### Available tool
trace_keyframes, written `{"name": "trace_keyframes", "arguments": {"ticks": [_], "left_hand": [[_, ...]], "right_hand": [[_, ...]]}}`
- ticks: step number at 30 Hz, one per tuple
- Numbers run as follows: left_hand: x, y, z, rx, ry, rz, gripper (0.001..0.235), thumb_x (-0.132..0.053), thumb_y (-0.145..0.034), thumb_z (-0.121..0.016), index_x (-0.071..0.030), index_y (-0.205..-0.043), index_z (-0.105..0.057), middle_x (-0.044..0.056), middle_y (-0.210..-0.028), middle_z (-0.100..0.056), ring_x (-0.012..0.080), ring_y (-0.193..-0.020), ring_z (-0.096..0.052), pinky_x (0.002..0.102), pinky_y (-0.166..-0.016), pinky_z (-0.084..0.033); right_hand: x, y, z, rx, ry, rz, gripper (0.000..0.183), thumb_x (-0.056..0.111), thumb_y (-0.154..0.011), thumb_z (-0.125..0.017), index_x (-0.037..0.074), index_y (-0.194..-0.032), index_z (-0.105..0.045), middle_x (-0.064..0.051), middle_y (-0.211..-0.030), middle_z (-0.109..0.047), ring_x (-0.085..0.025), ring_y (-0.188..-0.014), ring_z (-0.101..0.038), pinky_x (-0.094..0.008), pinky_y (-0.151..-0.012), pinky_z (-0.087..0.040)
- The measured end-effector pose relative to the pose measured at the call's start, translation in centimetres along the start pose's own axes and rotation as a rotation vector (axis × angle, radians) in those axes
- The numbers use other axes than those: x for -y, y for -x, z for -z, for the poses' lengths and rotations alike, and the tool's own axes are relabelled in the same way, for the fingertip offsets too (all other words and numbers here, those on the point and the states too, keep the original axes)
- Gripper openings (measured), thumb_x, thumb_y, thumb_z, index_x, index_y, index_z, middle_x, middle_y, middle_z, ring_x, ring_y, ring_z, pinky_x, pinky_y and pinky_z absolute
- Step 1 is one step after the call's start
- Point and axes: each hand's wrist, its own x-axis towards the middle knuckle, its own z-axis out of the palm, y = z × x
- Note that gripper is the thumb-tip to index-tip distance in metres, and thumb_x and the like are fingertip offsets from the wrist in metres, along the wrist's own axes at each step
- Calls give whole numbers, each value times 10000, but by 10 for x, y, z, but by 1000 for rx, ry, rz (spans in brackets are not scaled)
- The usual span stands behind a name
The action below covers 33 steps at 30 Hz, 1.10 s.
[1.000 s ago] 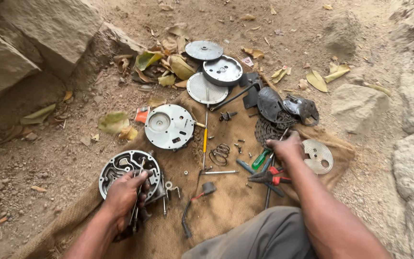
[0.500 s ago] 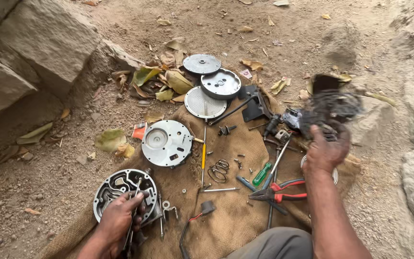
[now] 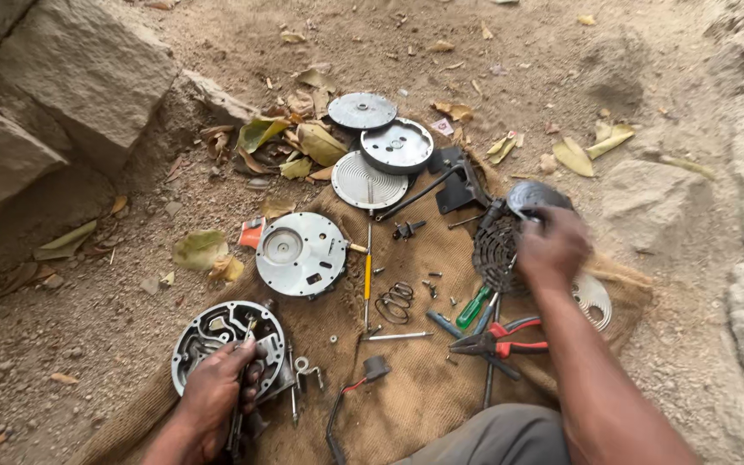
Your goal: The person sits on the ground and disassembles a mechanical housing, removing bolts and internal components. They use pliers to extract a small part and then wipe the housing interior with a cloth.
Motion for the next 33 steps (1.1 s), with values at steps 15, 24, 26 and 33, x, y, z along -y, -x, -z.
{"name": "trace_keyframes", "arguments": {"ticks": [15,24,26,33], "left_hand": [[3,3,1,-13,4,44,274,-325,-1027,-535,-88,-975,-663,-13,-668,-496,107,-529,-415,254,-460,-360],[4,4,4,12,13,12,313,-363,-1029,-539,-82,-953,-654,-21,-659,-473,103,-519,-395,259,-448,-341],[6,3,2,37,15,-8,365,-417,-1039,-542,-78,-925,-613,-20,-659,-471,106,-520,-398,263,-446,-343],[5,15,-5,57,93,-63,243,-343,-985,-567,-112,-977,-643,-2,-688,-543,127,-549,-492,307,-487,-426]], "right_hand": [[55,12,-76,525,601,319,330,182,-949,-578,261,-1253,-679,-60,-1258,-666,-254,-1206,-613,-546,-1142,-344],[59,9,-30,220,-323,-266,139,151,-891,-732,85,-1001,-785,-70,-872,-757,-169,-745,-703,-282,-676,-551],[64,12,-22,319,-852,-464,141,78,-885,-679,62,-1012,-740,-79,-840,-720,-179,-679,-661,-275,-622,-539],[125,111,-8,930,-1275,-746,186,49,-830,-569,30,-984,-672,-67,-790,-711,-183,-662,-659,-304,-614,-555]]}}
